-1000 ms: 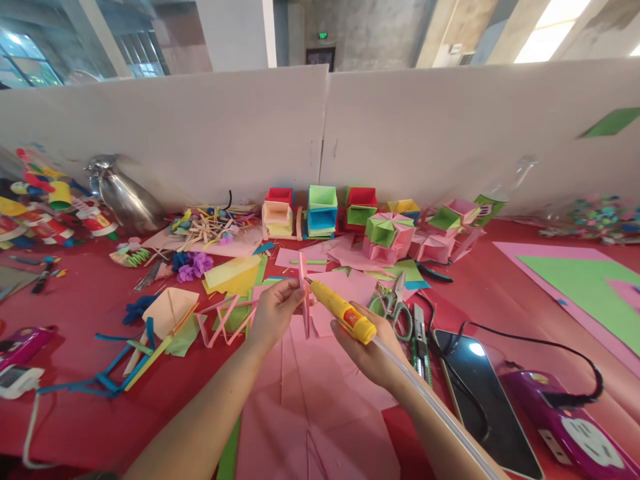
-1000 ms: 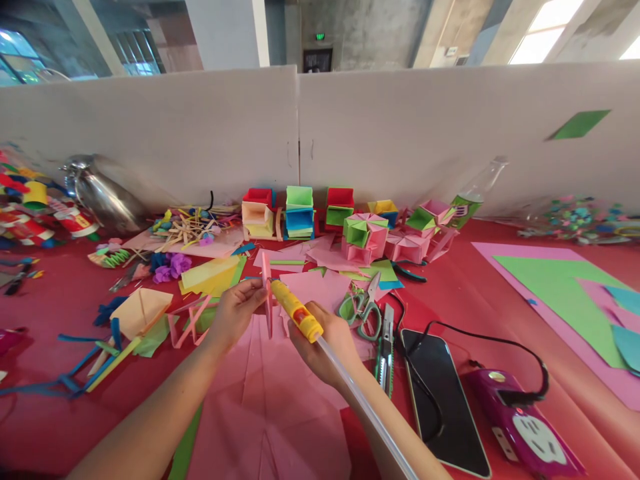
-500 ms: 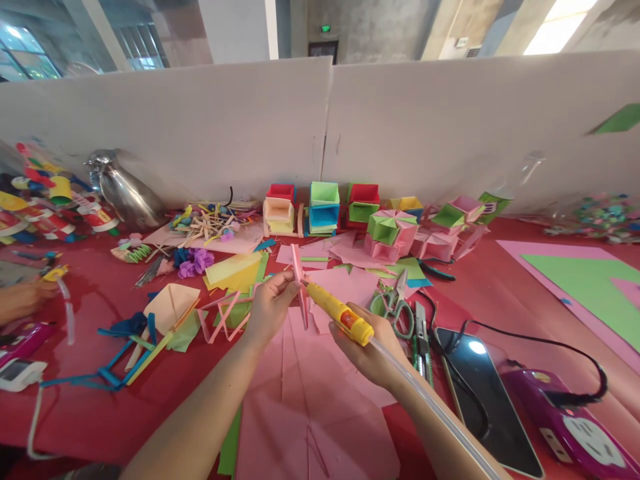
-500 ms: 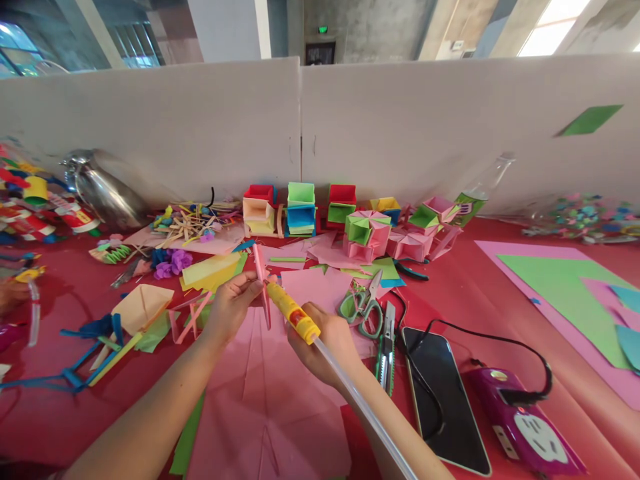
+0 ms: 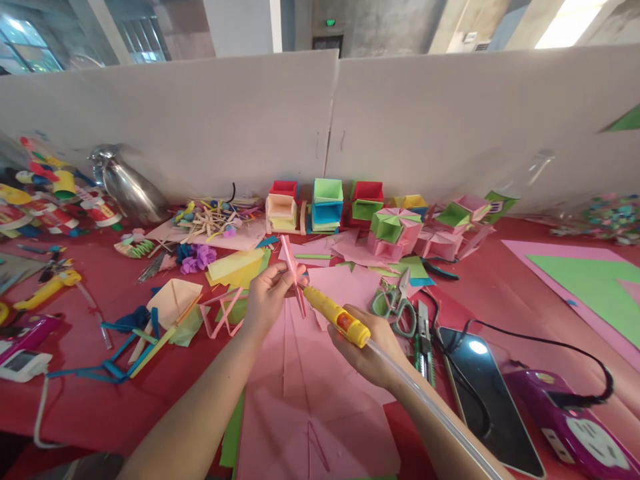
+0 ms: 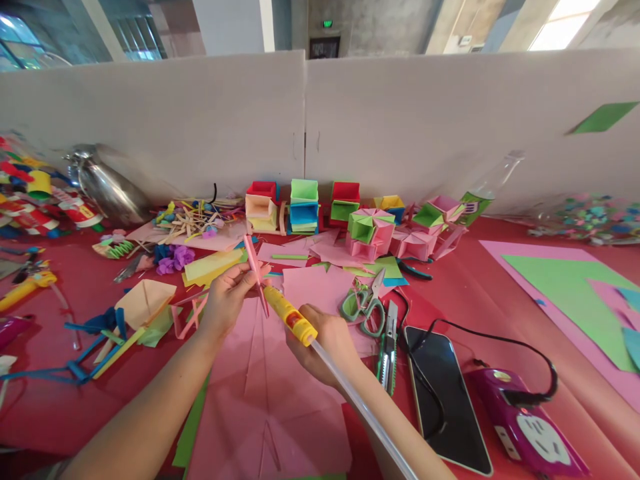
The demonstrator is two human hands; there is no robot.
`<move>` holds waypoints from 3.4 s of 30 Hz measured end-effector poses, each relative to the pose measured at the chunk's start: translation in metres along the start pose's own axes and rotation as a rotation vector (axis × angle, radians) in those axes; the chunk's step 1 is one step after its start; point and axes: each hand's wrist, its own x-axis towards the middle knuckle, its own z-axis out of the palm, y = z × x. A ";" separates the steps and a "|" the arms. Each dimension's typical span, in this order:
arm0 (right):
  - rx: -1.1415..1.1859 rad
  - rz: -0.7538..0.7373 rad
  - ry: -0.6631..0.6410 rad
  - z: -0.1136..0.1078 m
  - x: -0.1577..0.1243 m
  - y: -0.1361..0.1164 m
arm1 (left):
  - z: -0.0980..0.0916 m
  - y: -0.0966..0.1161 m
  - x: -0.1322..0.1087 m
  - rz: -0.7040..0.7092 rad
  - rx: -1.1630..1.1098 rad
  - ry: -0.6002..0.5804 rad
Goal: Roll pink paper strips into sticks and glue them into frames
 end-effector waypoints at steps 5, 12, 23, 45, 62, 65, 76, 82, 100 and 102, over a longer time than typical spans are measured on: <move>-0.026 0.000 -0.022 0.001 0.000 -0.001 | -0.003 0.000 0.002 0.013 -0.007 0.041; -0.045 -0.017 -0.041 0.001 0.001 -0.003 | -0.007 0.001 0.005 0.011 -0.010 0.069; -0.132 -0.015 -0.096 0.003 0.000 0.002 | -0.010 0.004 0.010 0.030 -0.071 0.148; -0.182 -0.066 -0.100 0.008 0.000 0.008 | -0.018 0.000 0.015 0.033 -0.050 0.202; -0.187 -0.077 -0.097 0.006 0.001 0.006 | -0.020 0.001 0.017 0.034 -0.050 0.214; -0.186 -0.071 -0.088 0.006 0.002 0.005 | -0.018 0.000 0.016 0.008 -0.050 0.200; -0.178 -0.074 -0.107 0.005 0.002 0.006 | -0.018 0.001 0.015 0.008 -0.048 0.203; -0.209 -0.082 -0.114 0.006 0.002 0.007 | -0.020 0.002 0.017 0.016 -0.061 0.218; -0.519 0.192 0.073 -0.019 0.011 0.034 | -0.026 -0.005 0.024 -0.086 -0.189 0.267; -0.619 0.341 0.107 -0.029 0.013 0.044 | -0.023 -0.008 0.023 -0.100 -0.191 0.237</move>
